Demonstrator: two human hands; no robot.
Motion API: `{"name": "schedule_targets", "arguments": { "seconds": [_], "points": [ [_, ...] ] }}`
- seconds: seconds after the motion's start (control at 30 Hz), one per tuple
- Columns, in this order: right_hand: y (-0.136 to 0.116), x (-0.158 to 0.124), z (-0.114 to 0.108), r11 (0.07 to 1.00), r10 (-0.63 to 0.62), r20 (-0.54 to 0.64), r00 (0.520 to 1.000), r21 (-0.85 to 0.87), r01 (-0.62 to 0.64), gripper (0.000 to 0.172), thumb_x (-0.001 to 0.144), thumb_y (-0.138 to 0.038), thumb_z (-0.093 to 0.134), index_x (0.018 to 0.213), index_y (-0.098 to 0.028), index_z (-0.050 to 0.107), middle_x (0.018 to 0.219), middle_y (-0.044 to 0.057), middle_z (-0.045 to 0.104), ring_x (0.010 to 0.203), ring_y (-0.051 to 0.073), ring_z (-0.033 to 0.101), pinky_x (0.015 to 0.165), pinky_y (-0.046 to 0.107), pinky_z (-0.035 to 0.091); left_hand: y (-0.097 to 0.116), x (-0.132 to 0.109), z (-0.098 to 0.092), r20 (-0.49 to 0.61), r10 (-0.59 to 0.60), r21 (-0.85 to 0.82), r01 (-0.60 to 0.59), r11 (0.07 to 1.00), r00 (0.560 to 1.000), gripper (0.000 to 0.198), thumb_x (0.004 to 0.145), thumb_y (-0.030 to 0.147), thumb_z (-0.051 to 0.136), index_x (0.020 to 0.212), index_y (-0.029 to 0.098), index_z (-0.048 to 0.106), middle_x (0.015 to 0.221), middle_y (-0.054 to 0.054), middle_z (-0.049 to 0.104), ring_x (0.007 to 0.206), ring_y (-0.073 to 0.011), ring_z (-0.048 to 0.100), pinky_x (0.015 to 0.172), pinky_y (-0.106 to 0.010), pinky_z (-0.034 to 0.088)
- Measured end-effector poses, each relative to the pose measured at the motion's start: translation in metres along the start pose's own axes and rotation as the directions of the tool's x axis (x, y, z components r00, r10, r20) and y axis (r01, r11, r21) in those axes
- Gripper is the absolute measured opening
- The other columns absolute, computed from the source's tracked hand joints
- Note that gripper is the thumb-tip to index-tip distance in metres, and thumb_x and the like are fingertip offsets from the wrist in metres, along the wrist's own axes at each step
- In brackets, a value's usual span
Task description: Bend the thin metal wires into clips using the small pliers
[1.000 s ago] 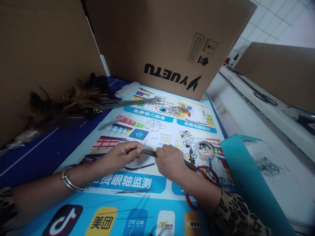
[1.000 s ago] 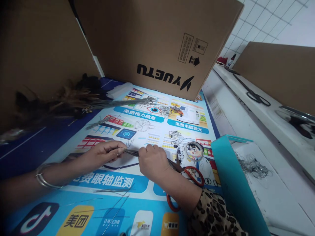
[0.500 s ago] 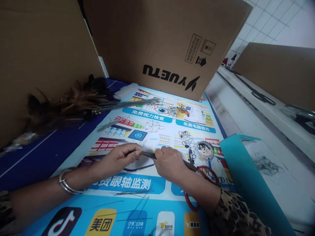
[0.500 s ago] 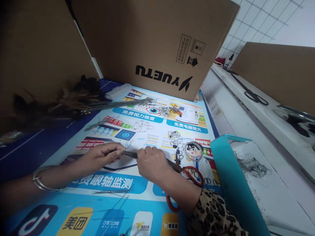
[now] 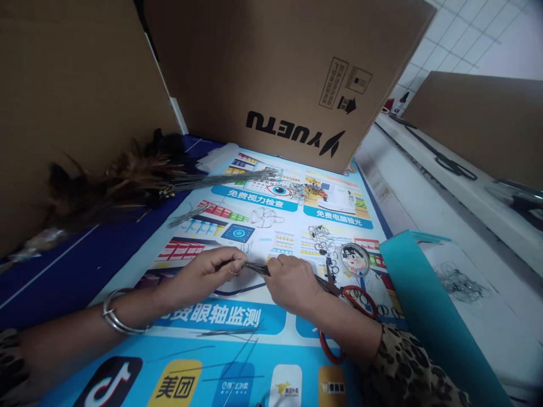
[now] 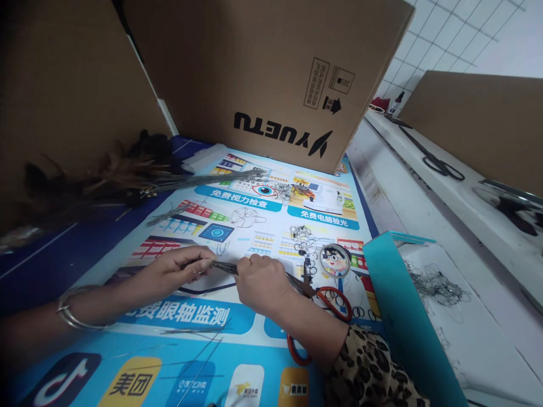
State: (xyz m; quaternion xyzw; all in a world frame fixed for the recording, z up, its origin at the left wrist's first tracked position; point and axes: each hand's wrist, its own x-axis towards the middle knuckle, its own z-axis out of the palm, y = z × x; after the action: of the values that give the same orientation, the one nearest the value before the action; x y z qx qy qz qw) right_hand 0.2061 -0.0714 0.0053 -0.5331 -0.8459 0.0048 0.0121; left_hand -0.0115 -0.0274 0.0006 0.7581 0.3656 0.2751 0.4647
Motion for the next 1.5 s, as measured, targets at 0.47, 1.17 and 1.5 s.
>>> {"name": "schedule_targets", "arguments": {
  "seconds": [0.47,1.17,1.5],
  "points": [
    [0.0,0.001,0.001,1.0,0.02,0.021,1.0,0.015,-0.021,0.022,0.095,-0.038,0.05,0.098,-0.018,0.058,0.093,0.008,0.066,0.08,0.023,0.063,0.064,0.03,0.045,0.0,0.001,0.001,-0.009,-0.006,0.0,0.006,1.0,1.0,0.029,0.093,0.04,0.05,0.077,0.018,0.061,0.069,0.001,0.054,0.063,-0.0136,0.049,0.057,-0.022,0.04],
    [-0.001,0.002,-0.004,0.997,0.044,0.052,0.998,0.055,-0.047,0.025,0.096,-0.04,0.047,0.098,-0.018,0.059,0.091,0.007,0.067,0.079,0.022,0.063,0.063,0.029,0.042,-0.003,0.003,0.0,0.03,-0.073,-0.051,0.074,0.996,0.997,0.032,0.092,0.046,0.051,0.079,0.018,0.062,0.068,0.001,0.055,0.062,-0.0138,0.049,0.055,-0.022,0.04],
    [0.023,0.009,-0.018,0.977,0.174,0.043,0.984,0.12,-0.178,0.025,0.094,-0.042,0.054,0.104,-0.02,0.058,0.101,0.005,0.066,0.088,0.019,0.06,0.066,0.027,0.037,-0.015,0.014,-0.009,-0.005,-0.341,-0.403,0.31,0.861,0.94,0.037,0.083,0.054,0.062,0.08,0.017,0.061,0.063,0.002,0.053,0.052,-0.0108,0.045,0.044,-0.019,0.032]
  ]
}}
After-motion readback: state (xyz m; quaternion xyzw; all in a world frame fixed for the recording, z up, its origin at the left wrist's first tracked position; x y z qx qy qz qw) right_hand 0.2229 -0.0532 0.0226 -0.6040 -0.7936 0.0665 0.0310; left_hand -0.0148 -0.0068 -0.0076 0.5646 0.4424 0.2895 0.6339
